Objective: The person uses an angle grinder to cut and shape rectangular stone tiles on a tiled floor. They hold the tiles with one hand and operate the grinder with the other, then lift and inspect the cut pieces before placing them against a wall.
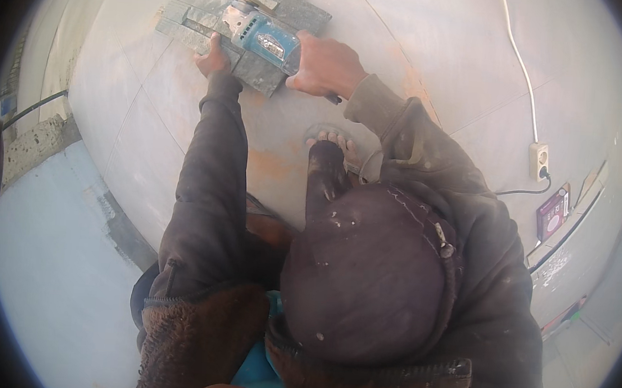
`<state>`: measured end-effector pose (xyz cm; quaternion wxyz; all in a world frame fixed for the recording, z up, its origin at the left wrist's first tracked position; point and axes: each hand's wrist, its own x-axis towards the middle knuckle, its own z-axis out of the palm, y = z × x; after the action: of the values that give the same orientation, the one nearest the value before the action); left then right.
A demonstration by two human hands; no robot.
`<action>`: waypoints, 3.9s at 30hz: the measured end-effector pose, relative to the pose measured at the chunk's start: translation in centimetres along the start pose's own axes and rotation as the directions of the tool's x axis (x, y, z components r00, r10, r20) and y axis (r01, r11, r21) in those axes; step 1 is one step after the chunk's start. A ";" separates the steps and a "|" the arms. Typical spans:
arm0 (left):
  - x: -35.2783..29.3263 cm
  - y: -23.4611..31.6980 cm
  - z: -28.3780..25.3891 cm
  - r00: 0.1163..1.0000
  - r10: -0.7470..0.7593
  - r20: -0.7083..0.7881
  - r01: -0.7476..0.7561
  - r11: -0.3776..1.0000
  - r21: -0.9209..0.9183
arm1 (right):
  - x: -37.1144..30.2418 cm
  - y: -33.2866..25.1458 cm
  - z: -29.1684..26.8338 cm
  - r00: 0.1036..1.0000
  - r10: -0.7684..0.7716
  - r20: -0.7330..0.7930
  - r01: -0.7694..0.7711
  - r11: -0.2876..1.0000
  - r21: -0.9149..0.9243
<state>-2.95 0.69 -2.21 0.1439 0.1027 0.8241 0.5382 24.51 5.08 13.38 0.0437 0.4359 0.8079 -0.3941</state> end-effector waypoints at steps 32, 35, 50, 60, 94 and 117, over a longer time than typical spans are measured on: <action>-24.8 13.3 1.8 0.208 0.398 0.894 0.293 0.846 -0.445 | -4.8 6.4 -6.9 0.974 -0.086 -0.208 0.224 0.261 0.939; -26.8 13.6 1.8 0.255 0.314 0.914 0.270 0.885 -0.379 | -5.6 6.0 -8.1 0.985 0.013 -0.171 0.156 0.339 0.928; -24.6 19.3 -1.1 0.374 0.263 0.889 0.121 0.937 -0.328 | -3.7 -3.9 -12.7 0.947 0.199 -0.251 -0.006 0.794 0.608; -23.5 20.3 -1.3 0.604 0.316 0.731 -0.344 0.931 -0.118 | -0.1 -7.0 -10.5 0.850 0.305 -0.429 0.013 0.802 0.597; -4.9 1.0 0.3 0.948 -0.227 0.222 0.277 0.934 -0.227 | 0.4 4.2 -9.1 0.944 0.224 0.241 -0.209 0.974 -0.084; -4.6 -0.5 0.5 0.980 -0.143 0.140 0.158 0.982 -0.102 | 0.8 5.6 -8.6 0.954 0.157 0.256 -0.146 0.987 -0.060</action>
<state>1.54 -0.52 -2.25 0.2442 0.0672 0.7864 0.5634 30.50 13.19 15.59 0.1879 0.4403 0.7673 -0.4268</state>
